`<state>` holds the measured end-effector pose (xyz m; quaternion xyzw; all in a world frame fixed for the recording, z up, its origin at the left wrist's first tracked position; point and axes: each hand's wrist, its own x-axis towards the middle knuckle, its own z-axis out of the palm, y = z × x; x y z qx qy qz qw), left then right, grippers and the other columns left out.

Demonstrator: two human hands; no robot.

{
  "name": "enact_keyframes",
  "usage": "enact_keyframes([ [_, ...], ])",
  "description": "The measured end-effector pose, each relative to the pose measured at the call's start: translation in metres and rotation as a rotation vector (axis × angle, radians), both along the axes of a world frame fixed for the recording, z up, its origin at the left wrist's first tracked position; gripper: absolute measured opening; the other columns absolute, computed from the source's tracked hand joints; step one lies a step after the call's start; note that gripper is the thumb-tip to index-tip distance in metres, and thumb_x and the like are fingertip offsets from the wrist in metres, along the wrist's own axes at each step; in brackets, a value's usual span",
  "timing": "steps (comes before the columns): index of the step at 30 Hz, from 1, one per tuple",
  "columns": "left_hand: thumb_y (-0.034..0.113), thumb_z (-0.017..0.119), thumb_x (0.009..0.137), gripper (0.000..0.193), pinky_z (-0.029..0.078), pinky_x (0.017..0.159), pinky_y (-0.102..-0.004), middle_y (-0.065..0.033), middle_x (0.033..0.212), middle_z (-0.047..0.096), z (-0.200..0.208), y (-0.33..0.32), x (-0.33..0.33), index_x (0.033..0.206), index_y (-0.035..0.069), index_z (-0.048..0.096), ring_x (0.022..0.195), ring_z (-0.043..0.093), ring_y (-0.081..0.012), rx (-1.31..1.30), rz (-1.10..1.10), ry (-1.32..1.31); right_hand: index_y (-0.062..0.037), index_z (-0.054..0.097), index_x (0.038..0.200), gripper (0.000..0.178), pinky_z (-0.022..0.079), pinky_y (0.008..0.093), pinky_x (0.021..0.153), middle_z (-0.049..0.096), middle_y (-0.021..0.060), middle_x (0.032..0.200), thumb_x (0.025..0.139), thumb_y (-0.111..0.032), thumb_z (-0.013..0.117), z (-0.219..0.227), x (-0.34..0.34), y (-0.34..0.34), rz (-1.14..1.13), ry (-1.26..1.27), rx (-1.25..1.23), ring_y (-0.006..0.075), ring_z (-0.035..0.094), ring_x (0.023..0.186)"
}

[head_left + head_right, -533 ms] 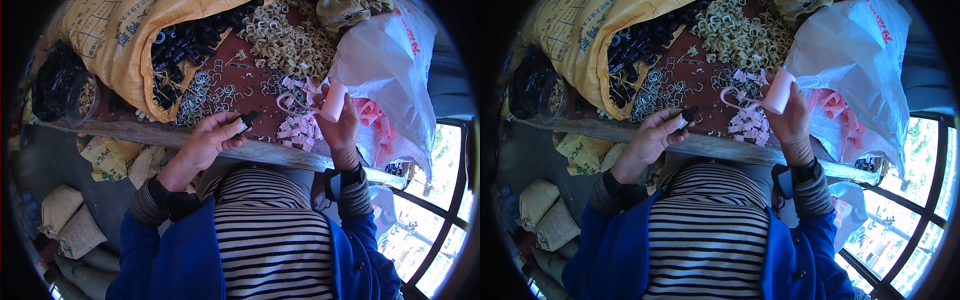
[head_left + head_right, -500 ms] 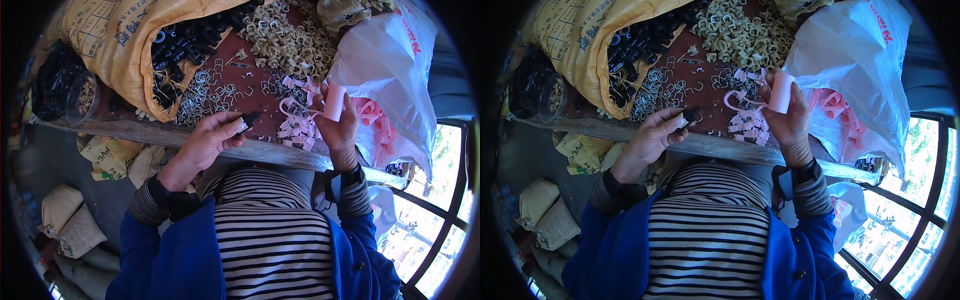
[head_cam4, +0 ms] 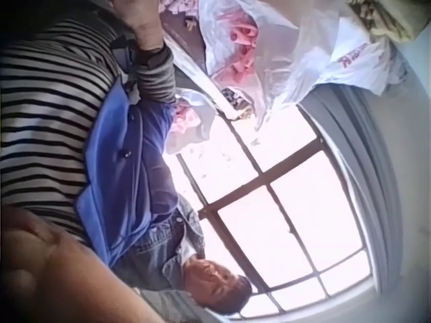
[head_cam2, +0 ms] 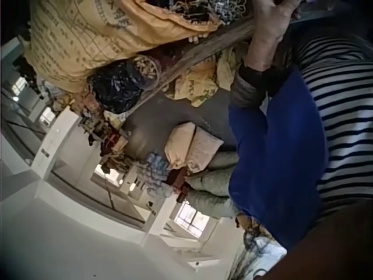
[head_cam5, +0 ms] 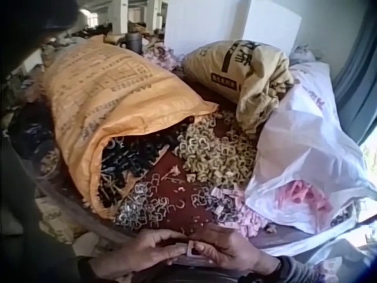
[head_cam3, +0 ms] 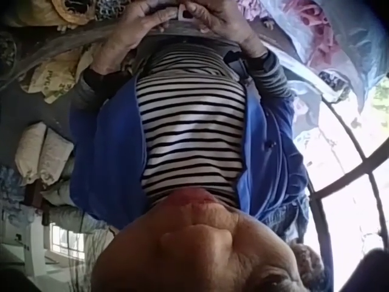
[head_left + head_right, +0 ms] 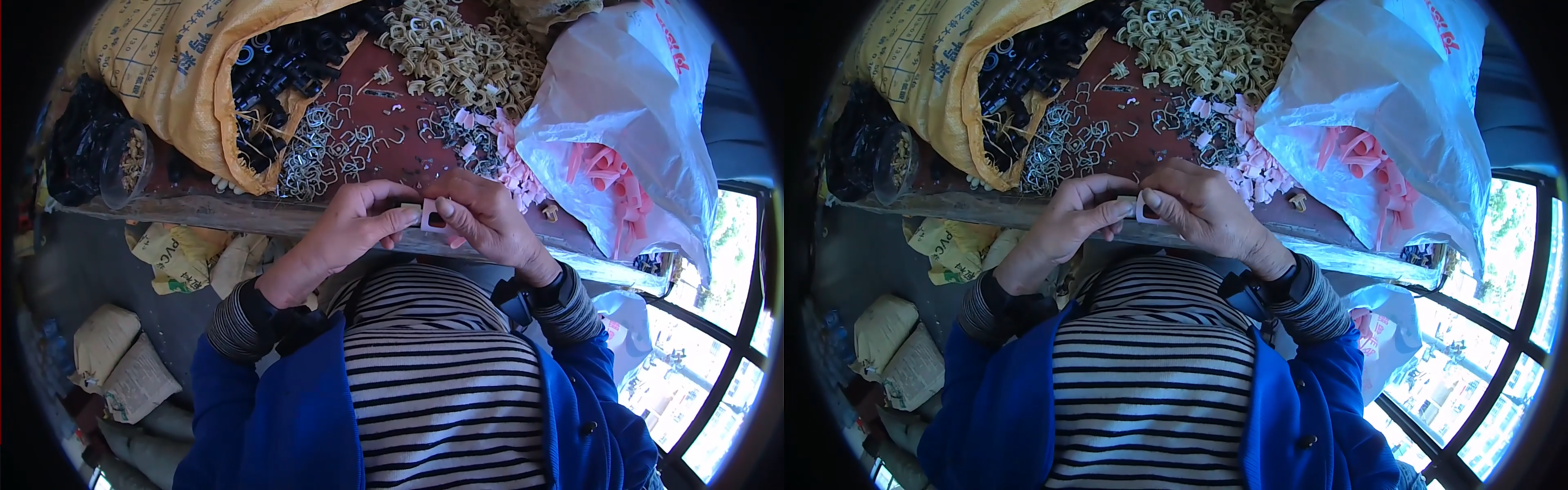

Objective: Manually assembling small plastic components at a workbench in a production facility.

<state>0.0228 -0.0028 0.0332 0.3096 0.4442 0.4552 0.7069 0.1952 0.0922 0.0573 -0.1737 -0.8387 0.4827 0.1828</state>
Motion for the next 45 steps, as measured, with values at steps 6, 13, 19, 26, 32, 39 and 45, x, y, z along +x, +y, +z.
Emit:
enact_keyframes([
  [6,0.016,0.056,0.080,0.026,0.044,0.054,-0.0181,-0.0043,0.075,0.057,0.000,0.004,0.001,0.099,-0.003,0.054,0.062,0.053,-0.0077,-0.062,-0.064,0.022,0.0030,0.053,0.094,0.027,0.044,0.0264,0.062,0.053,0.0103,0.076,0.088,-0.021,0.042,0.014,-0.002,-0.006,-0.077,-0.163,-0.191,0.0182,0.055,0.070],
  [13,0.017,0.058,0.079,0.026,0.045,0.056,-0.0186,-0.0045,0.078,0.058,-0.002,0.014,0.008,0.097,-0.002,0.054,0.064,0.055,-0.0089,-0.170,-0.053,-0.140,0.0032,0.051,0.100,0.031,0.045,0.0278,0.069,0.052,0.0110,0.083,0.087,-0.024,0.042,0.009,-0.001,-0.008,-0.196,-0.227,-0.343,0.0186,0.055,0.078],
  [19,0.015,0.059,0.078,0.025,0.047,0.058,-0.0199,-0.0049,0.077,0.059,-0.002,0.015,0.007,0.097,-0.001,0.055,0.063,0.055,-0.0083,-0.155,0.061,-0.181,0.0035,0.040,0.116,0.065,0.036,0.0382,0.089,0.046,0.0178,0.110,0.075,-0.043,0.057,0.004,-0.001,0.003,0.147,0.073,0.014,0.0293,0.045,0.104],
  [26,0.013,0.061,0.076,0.026,0.047,0.058,-0.0198,-0.0050,0.079,0.059,0.000,0.015,0.011,0.098,0.000,0.055,0.064,0.056,-0.0089,-0.080,0.094,-0.111,0.0045,0.035,0.120,0.082,0.030,0.0402,0.093,0.040,0.0194,0.118,0.066,-0.051,0.061,0.000,-0.002,-0.001,0.239,0.030,-0.037,0.0319,0.039,0.111],
  [32,0.013,0.062,0.075,0.026,0.047,0.058,-0.0192,-0.0048,0.078,0.059,0.057,0.017,0.017,0.098,0.000,0.055,0.065,0.056,-0.0090,0.460,0.238,0.186,0.0046,0.037,0.118,0.080,0.030,0.0405,0.092,0.043,0.0198,0.116,0.067,-0.052,0.059,0.037,-0.004,-0.002,0.206,0.283,0.333,0.0319,0.041,0.109],
  [39,0.015,0.064,0.074,0.030,0.046,0.056,-0.0171,-0.0041,0.078,0.058,0.025,0.040,0.011,0.096,-0.002,0.053,0.064,0.055,-0.0070,0.119,0.082,0.031,0.0043,0.039,0.116,0.072,0.032,0.0406,0.089,0.046,0.0193,0.110,0.073,-0.052,0.052,-0.001,-0.006,0.009,0.030,0.275,0.208,0.0325,0.044,0.105],
  [45,0.016,0.063,0.075,0.028,0.045,0.052,-0.0175,-0.0079,0.075,0.060,0.020,0.051,0.004,0.093,-0.004,0.054,0.065,0.056,-0.0077,0.242,0.155,0.128,0.0050,0.039,0.115,0.059,0.040,0.0341,0.081,0.052,0.0147,0.099,0.078,-0.037,0.054,0.000,-0.003,0.014,-0.190,0.133,0.088,0.0255,0.052,0.094],
])
